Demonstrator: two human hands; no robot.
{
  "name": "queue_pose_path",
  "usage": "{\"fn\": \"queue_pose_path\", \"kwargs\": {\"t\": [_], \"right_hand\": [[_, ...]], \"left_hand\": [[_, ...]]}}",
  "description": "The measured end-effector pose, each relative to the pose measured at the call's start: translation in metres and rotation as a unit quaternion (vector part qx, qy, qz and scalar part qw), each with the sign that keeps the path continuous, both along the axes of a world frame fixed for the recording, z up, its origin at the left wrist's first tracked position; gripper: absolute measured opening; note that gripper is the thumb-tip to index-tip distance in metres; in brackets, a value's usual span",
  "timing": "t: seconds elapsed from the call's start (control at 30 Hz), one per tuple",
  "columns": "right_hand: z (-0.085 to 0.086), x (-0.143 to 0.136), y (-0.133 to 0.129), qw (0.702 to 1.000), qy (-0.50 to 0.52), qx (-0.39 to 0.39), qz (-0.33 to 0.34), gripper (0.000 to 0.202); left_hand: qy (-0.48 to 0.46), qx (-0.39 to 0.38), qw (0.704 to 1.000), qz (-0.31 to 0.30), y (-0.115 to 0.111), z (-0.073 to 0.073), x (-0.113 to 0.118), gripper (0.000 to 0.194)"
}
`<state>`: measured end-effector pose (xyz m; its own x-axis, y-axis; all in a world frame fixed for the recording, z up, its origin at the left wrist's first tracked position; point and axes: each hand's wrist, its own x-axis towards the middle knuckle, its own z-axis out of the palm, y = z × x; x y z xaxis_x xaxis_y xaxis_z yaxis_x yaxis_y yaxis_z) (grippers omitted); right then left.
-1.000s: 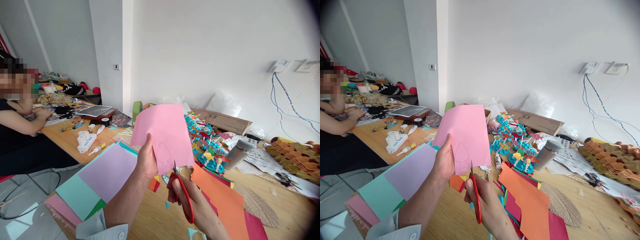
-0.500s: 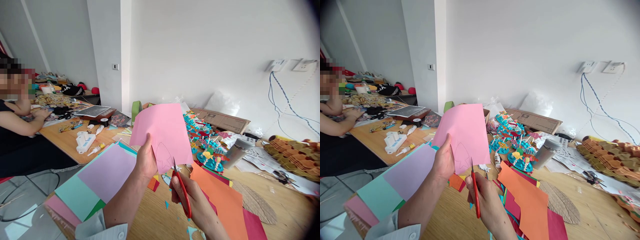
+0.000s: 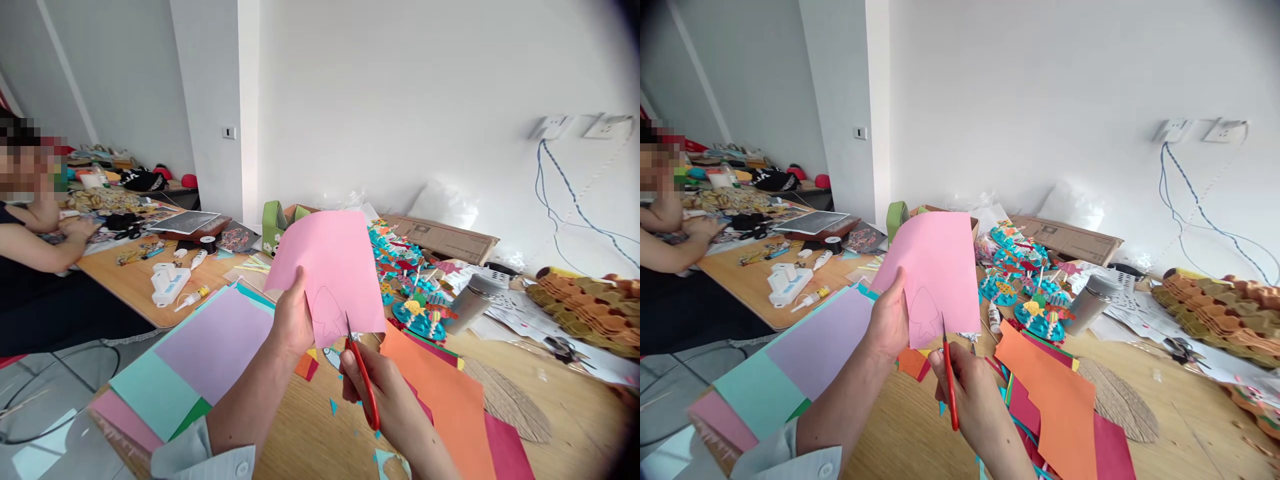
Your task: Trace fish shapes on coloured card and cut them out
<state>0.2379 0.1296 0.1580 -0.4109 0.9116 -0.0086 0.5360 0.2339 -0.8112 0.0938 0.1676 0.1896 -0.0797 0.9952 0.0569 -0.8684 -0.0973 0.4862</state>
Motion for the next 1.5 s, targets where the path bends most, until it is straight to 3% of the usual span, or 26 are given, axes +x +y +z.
{"fn": "queue_pose_path", "kwargs": {"t": [0.33,1.3,1.5], "right_hand": [[0.000,0.000,0.001,0.999,0.020,-0.039,-0.004,0.062],[-0.007,0.009,0.005,0.999,0.025,-0.035,-0.002,0.058],[-0.003,0.006,0.004,0.995,0.045,-0.086,-0.029,0.059]], "left_hand": [[0.001,-0.007,1.000,0.000,0.001,-0.002,0.000,0.046],[0.051,-0.010,0.999,-0.006,0.001,-0.008,0.005,0.037],[0.049,-0.014,0.999,0.003,0.001,-0.007,0.005,0.038]]}}
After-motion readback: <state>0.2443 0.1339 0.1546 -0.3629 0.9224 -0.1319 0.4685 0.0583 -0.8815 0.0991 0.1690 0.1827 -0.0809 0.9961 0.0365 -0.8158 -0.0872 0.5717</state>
